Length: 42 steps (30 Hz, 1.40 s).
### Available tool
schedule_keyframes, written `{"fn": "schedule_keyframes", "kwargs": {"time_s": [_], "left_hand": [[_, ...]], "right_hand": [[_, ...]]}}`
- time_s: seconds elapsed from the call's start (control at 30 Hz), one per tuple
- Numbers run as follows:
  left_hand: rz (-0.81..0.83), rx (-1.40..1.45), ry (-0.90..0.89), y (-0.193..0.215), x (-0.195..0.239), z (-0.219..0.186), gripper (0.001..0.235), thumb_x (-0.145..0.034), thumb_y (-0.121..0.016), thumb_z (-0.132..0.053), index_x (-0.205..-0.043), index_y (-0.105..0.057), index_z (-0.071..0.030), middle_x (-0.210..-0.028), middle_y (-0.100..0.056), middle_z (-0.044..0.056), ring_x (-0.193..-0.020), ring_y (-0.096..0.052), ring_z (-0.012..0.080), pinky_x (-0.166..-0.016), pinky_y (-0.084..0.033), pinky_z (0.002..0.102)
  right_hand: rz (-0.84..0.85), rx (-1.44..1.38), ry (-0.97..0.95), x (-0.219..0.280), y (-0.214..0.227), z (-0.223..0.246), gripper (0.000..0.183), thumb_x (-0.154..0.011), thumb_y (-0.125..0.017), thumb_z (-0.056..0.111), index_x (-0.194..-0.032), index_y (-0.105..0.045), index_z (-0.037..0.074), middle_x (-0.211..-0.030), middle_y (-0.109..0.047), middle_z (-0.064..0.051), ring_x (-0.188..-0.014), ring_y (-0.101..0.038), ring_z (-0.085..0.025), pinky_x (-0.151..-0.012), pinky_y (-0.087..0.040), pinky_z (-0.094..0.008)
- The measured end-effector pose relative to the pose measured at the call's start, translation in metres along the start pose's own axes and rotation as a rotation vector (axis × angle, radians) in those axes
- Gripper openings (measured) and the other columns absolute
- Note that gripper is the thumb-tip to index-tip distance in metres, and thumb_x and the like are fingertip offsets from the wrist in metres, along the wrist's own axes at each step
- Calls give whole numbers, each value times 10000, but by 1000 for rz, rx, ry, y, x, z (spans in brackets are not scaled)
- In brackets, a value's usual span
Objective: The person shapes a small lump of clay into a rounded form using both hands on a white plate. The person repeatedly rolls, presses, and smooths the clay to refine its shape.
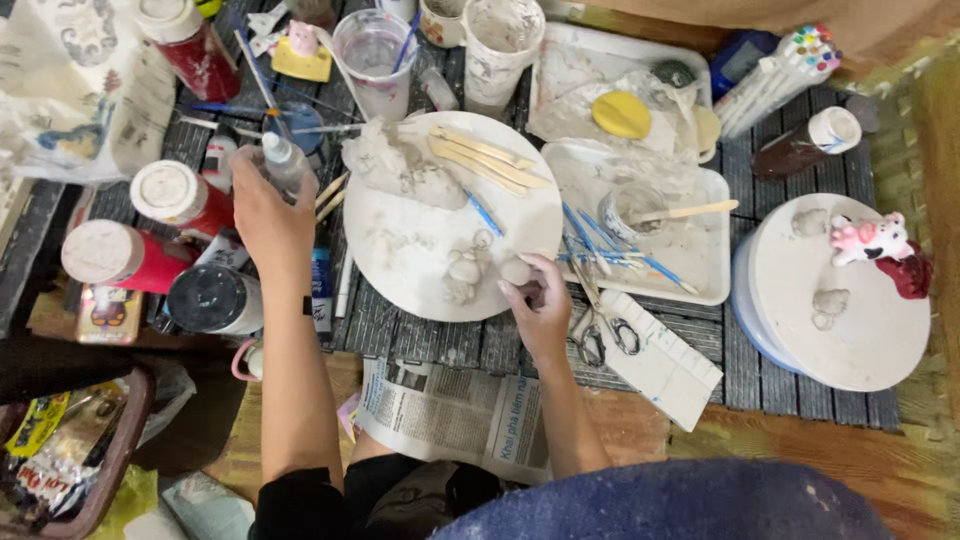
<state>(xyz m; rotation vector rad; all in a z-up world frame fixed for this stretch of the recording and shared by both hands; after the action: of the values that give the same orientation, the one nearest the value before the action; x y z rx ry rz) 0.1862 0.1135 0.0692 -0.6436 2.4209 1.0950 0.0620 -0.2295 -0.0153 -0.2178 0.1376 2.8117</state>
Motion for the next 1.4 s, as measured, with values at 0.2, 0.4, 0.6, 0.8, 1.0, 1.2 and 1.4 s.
{"fn": "schedule_keyframes", "kwargs": {"time_s": [0.2,0.4,0.6,0.8,1.0,1.2,1.4], "left_hand": [[13,0,-12,2,6,-1,706,-941,-839,-85,-1493,-420,45,-1291,-639,228,-1179,-630,439,-988,-495,474],[2,-112,-90,14,50,-23,622,-993,-792,-132,-1489,-457,38,-1427,-587,243,-1276,-569,391,-1118,-437,462],[265,202,-30,-20,123,-41,466,-965,-707,-193,-1368,-538,-32,-1340,-649,151,-1315,-546,321,-1157,-290,466],[223,211,-53,-27,153,-41,487,-939,-705,-181,-1374,-538,-38,-1377,-581,184,-1364,-470,355,-1166,-262,479],[214,213,-67,-31,162,-41,485,-937,-682,-175,-1380,-536,-42,-1389,-566,188,-1369,-467,351,-1164,-268,485],[207,212,-81,-33,164,-41,484,-918,-683,-168,-1365,-538,-51,-1379,-586,155,-1369,-477,337,-1160,-276,484],[214,222,-84,-34,165,-41,479,-909,-677,-148,-1358,-535,-59,-1381,-605,120,-1373,-488,323,-1160,-281,482]], "right_hand": [[82,87,-70,-8,-2,16,465,-874,-797,26,-1303,-616,16,-1100,-743,-88,-939,-707,-109,-796,-568,-237],[251,52,-20,-17,-19,40,444,-902,-791,34,-1318,-638,50,-1172,-735,-78,-1024,-708,-107,-878,-587,-238],[370,438,43,-32,-30,63,455,-792,-874,99,-1219,-725,148,-1180,-651,-49,-807,-609,-177,-736,-534,-262],[391,408,164,-35,-33,76,485,-763,-862,59,-1220,-719,133,-1215,-614,-81,-1102,-649,-221,-904,-558,-318],[389,387,123,-37,-29,72,479,-757,-846,54,-1210,-723,145,-1217,-615,-74,-1120,-656,-210,-930,-575,-311],[405,403,121,-39,-29,73,467,-770,-859,70,-1213,-729,144,-1198,-615,-75,-1104,-658,-210,-928,-567,-310],[440,374,149,-40,-28,73,490,-774,-852,66,-1237,-717,152,-1208,-626,-72,-1107,-667,-205,-932,-577,-310]]}}
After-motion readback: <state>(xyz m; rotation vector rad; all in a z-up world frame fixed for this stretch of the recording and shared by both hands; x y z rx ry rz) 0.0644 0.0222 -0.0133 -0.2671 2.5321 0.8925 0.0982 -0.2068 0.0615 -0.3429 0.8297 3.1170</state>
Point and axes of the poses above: each hand's wrist, its own x-axis away from the middle knuckle, its own y-axis out of the back of the hand, z = x × y, the point moved 6 cm from there along -x, towards the middle knuckle
